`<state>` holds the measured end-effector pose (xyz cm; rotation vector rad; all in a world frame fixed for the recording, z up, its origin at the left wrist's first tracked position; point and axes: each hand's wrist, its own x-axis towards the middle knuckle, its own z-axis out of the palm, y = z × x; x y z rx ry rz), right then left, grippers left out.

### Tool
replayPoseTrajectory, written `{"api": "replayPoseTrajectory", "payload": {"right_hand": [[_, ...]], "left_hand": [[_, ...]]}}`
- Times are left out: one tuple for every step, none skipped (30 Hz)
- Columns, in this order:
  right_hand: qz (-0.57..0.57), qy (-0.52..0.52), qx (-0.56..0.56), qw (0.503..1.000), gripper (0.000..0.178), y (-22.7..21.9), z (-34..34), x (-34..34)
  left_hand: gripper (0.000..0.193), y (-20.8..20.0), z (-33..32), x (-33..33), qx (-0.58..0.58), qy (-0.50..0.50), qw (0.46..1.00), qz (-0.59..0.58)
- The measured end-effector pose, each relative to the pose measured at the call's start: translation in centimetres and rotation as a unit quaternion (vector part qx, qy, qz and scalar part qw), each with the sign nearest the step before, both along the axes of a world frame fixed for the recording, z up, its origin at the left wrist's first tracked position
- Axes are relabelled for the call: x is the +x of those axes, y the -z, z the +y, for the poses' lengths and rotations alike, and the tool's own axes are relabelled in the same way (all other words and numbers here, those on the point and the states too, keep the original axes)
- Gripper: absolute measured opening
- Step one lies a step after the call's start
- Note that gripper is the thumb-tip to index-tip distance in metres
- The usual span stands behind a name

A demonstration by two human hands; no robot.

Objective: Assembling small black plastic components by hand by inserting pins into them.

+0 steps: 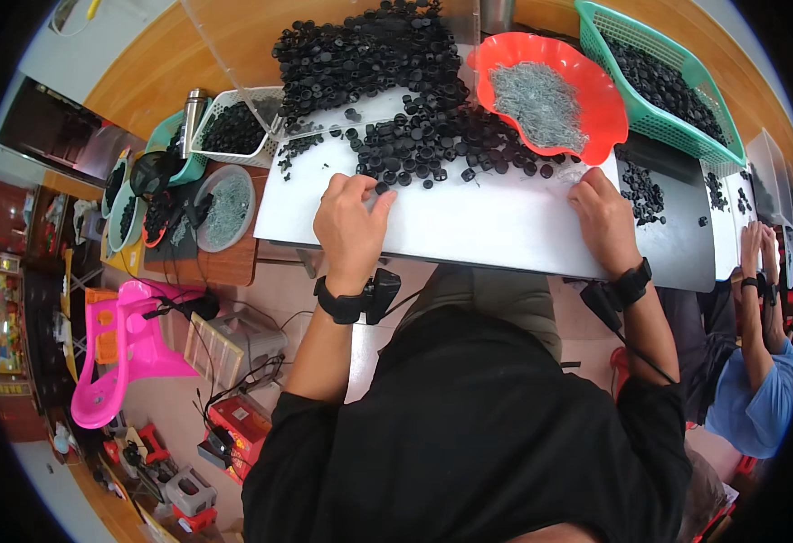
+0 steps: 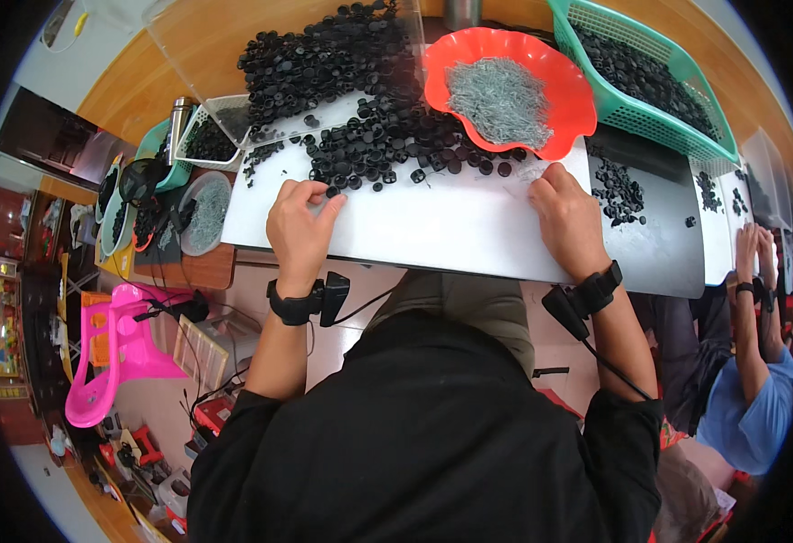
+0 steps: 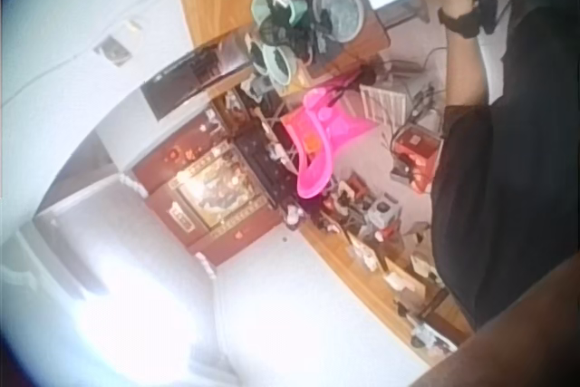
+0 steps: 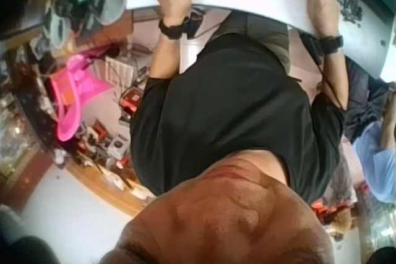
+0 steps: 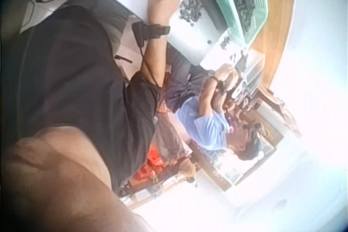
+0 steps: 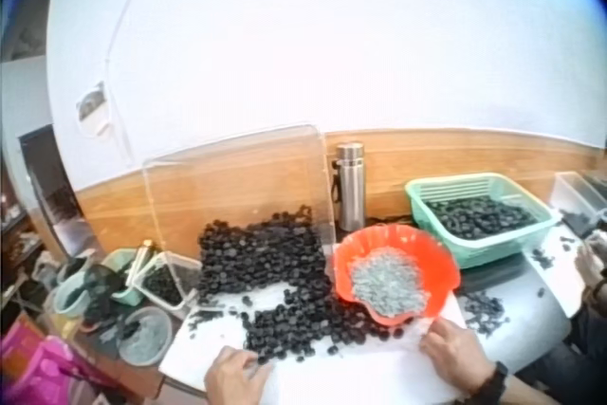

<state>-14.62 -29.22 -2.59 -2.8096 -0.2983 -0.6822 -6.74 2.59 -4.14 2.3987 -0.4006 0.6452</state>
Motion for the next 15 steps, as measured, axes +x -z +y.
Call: {"api": "replayPoseTrajectory", "payload": {"right_hand": [[0.001,0.007,-0.002,1.000,0.009,-0.1,-0.1,-0.1],[-0.007,-0.002,0.004,1.000,0.009,-0.3,0.1,-0.1],[-0.016,-0.007,0.006,1.000,0.009,-0.6,0.2,-0.1],[-0.025,-0.015,0.020,0.999,0.009,-0.6,0.1,-0.2],[-0.027,-0.003,0.050,0.998,0.009,-0.5,0.2,-0.1],[-0.016,-0.004,0.085,0.996,0.007,-0.8,0.4,0.0],[-0.007,0.000,0.120,0.993,0.006,-0.8,0.3,0.0],[-0.013,-0.012,0.154,0.988,0.006,-0.5,0.2,0.1],[-0.020,-0.030,0.190,0.981,0.006,0.0,0.1,0.5],[-0.016,-0.036,0.209,0.977,0.008,0.0,0.3,0.6],[-0.012,-0.042,0.229,0.972,0.010,-0.1,0.3,0.6],[0.026,-0.030,0.282,0.959,0.014,-0.2,0.6,0.4],[0.024,-0.025,0.280,0.959,0.014,0.1,0.4,0.4],[0.059,-0.017,0.344,0.937,0.014,0.7,0.2,0.4],[0.096,-0.009,0.407,0.908,0.014,1.1,0.2,0.4]], "left_hand": [[0.022,0.0,-0.2,0.0,-0.002,0.007,1.000,0.001],[0.021,-0.1,-0.3,0.0,-0.030,0.013,0.999,0.008],[0.020,-0.3,-0.5,0.1,-0.062,0.023,0.998,0.016],[0.020,-0.4,-0.8,-0.2,-0.102,0.048,0.993,0.042],[0.020,-0.5,-1.3,-0.5,-0.107,0.063,0.991,0.046],[0.020,-0.6,-1.6,-1.1,-0.189,0.082,0.973,0.102],[0.020,-0.6,-2.2,-1.4,-0.267,0.105,0.945,0.159],[0.021,-0.5,-2.7,-1.7,-0.248,0.135,0.945,0.167],[0.021,-0.9,-3.5,-2.2,-0.281,0.167,0.925,0.194],[0.021,-0.9,-4.2,-2.3,-0.306,0.193,0.905,0.221],[0.020,-0.8,-4.9,-2.3,-0.330,0.218,0.884,0.248],[0.020,-0.7,-5.5,-2.2,-0.331,0.225,0.882,0.249],[0.021,-0.5,-6.3,-2.1,-0.336,0.258,0.865,0.269],[0.022,-0.5,-7.1,-2.0,-0.341,0.289,0.847,0.289],[0.022,-0.5,-7.8,-1.9,-0.341,0.290,0.846,0.290]]}}
